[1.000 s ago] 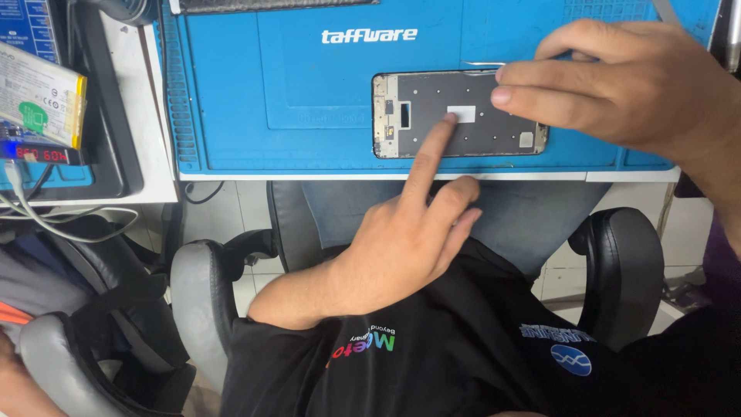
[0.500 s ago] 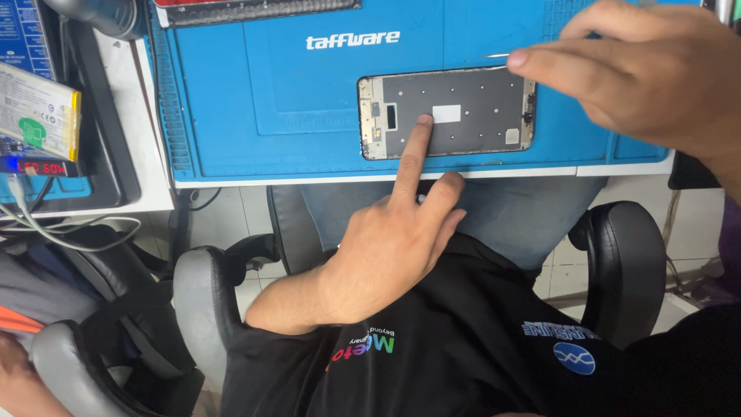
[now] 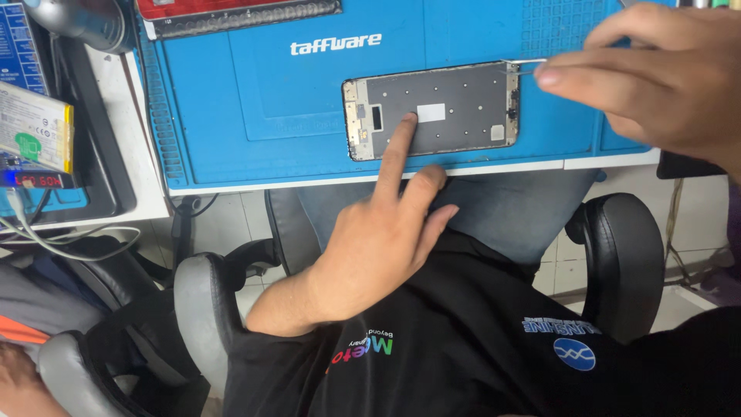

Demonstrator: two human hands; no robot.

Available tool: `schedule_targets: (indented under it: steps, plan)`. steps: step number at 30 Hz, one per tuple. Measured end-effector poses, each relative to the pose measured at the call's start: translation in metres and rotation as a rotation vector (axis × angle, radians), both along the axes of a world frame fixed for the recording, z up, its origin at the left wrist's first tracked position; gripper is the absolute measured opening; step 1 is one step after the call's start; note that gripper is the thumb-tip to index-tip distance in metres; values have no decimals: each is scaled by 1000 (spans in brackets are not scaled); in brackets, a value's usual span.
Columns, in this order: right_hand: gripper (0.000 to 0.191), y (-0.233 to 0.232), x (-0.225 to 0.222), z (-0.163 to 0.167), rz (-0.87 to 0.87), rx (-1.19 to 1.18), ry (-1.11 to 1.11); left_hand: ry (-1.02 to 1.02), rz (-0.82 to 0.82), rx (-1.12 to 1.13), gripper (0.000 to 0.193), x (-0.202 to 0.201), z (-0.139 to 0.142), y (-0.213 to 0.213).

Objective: The person holds a phone mid-frame on a blue repair mat and squeezes multi-purpose adhesive from a tube along its edges, capping and reopening the tube between passes. They use tweezers near the frame, press along its edges by hand, and finally wipe the frame with a tissue.

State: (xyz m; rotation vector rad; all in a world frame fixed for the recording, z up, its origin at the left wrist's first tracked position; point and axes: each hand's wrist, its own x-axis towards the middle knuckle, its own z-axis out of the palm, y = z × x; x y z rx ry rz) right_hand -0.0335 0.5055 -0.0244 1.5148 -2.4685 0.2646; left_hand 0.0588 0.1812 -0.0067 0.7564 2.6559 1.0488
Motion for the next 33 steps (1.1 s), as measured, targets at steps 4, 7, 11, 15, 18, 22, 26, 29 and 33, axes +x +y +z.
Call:
schedule_targets:
  steps: [4, 7, 11, 15, 18, 22, 26, 29, 33]
  plan:
    - [75, -5, 18, 6, 22, -327, -287, 18, 91, 353, 37, 2, -2, -6]
    - [90, -21, 58, 6, 12, -565, -481, -15, 74, 648, 48, 8, -9, -4]
    - [94, -40, 113, -16, 13, -674, -581, -503, -11, 994, 44, 22, -20, 2]
    - [91, -49, 132, -37, 17, -718, -470, -1055, -64, 1266, 42, 17, -33, 0]
    - [81, -52, 128, -26, -13, -747, -405, -1051, -44, 1363, 40, 10, -36, -1]
    - [49, -53, 122, 5, -807, -342, -453, -410, 51, 1049, 34, 5, -24, -14]
    - [49, -58, 102, 2, -656, -444, -329, -128, -20, 524, 28, 1, -9, -19]
    - [51, -65, 94, -4, -670, -380, -284, -27, -52, 302, 27, -5, -7, -14]
    - [53, -72, 87, 3, -669, -262, -194, 23, -70, 181, 30, -8, -10, -8]
